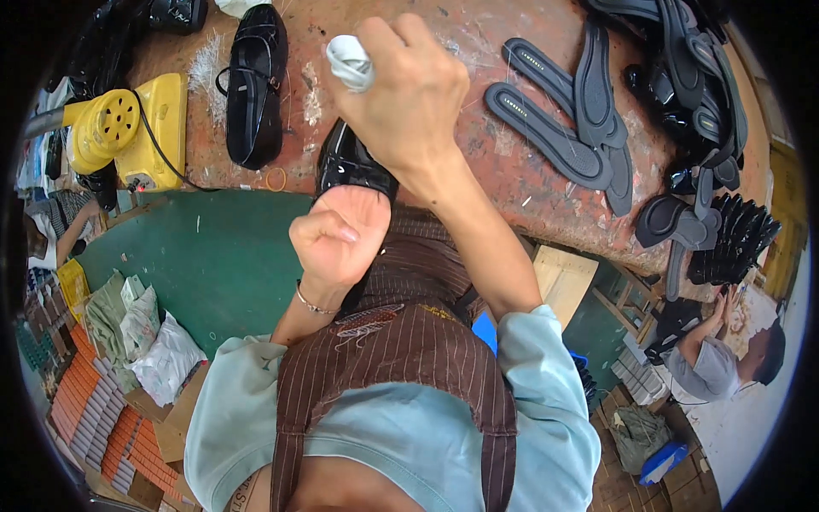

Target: The recorder polishes black patent leather shoes with a cloth and inserts cushioned insoles into them at a factory workbench.

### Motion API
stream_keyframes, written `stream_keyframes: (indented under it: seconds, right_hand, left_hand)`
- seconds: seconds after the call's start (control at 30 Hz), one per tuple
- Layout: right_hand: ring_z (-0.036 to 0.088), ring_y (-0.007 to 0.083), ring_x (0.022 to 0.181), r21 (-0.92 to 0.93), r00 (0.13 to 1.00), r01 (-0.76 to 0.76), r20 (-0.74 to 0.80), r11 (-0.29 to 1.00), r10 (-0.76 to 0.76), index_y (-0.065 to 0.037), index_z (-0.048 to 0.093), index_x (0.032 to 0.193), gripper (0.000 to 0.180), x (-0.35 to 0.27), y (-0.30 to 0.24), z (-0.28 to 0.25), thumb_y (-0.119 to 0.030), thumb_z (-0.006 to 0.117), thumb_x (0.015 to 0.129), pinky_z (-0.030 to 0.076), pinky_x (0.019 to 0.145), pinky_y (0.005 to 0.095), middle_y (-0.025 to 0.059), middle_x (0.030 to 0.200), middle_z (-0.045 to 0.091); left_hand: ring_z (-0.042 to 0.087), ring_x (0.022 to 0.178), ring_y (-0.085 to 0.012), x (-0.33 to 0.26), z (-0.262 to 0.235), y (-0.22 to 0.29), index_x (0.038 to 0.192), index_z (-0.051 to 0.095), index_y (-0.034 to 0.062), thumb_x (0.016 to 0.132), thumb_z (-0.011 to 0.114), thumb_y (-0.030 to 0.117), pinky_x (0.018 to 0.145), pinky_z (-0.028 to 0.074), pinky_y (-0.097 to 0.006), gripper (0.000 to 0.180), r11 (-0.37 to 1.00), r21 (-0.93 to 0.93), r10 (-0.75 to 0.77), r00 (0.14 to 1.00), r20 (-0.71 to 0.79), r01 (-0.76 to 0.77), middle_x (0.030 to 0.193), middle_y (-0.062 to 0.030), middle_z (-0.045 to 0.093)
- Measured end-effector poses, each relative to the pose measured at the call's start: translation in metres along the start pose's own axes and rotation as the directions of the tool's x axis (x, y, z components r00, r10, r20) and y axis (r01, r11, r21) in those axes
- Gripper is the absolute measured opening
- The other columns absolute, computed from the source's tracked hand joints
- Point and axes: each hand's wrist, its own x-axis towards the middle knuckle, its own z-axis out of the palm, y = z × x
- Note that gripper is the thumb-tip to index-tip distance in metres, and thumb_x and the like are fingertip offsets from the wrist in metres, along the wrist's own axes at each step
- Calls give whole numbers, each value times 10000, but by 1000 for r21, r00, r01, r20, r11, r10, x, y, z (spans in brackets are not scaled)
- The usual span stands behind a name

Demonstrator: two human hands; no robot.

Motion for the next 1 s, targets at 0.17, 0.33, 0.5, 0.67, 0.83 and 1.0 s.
stream_keyframes:
  seconds: [0.17,0.33,0.5,0.67,0.83,1.0]
  right_hand:
    - [598,296,568,215,996,62,-77,975,-47,-85,593,719,245,-38,-17,4,-184,797,624,462,481,397,102,692,580]
    - [616,278,577,136,997,38,-74,990,-28,-90,618,729,222,-22,-7,17,-166,777,595,492,503,366,86,678,576]
    - [649,300,643,96,995,-95,-14,991,97,-71,682,783,217,-18,11,27,-201,790,648,523,579,380,124,739,652]
    - [672,180,696,383,916,-387,59,838,397,-41,706,874,226,-12,76,13,-212,800,760,520,615,302,81,802,708]
    - [645,104,829,804,823,-424,152,416,547,32,667,963,232,2,74,-53,-147,751,841,506,710,236,91,972,708]
    - [663,261,824,501,976,205,-46,841,-211,-92,669,827,251,-20,5,-48,-174,797,627,513,685,293,145,942,671]
  left_hand:
    - [519,892,-244,33,65,-2,721,513,-37,611,481,-17,839,391,-340,116,963,268,237,569,-787,-31,802,-128,542]
    - [528,1047,-265,15,55,0,877,575,-86,629,473,-7,973,380,-362,279,988,138,107,943,-314,-65,987,-150,587]
    - [512,841,-244,-5,18,6,666,536,-66,628,471,0,799,384,-345,100,987,153,95,922,-376,-39,789,-171,573]
    - [566,878,-274,-1,44,20,744,590,-125,589,490,22,874,410,-356,236,990,110,122,917,-381,-86,814,-188,621]
    - [570,942,-265,-1,36,26,800,604,-122,571,498,45,918,414,-360,302,998,-3,53,962,-267,-56,909,-171,645]
    - [539,1118,-276,8,45,19,1001,597,-124,583,493,59,1031,374,-383,468,999,-5,39,959,-279,-42,1123,-178,637]
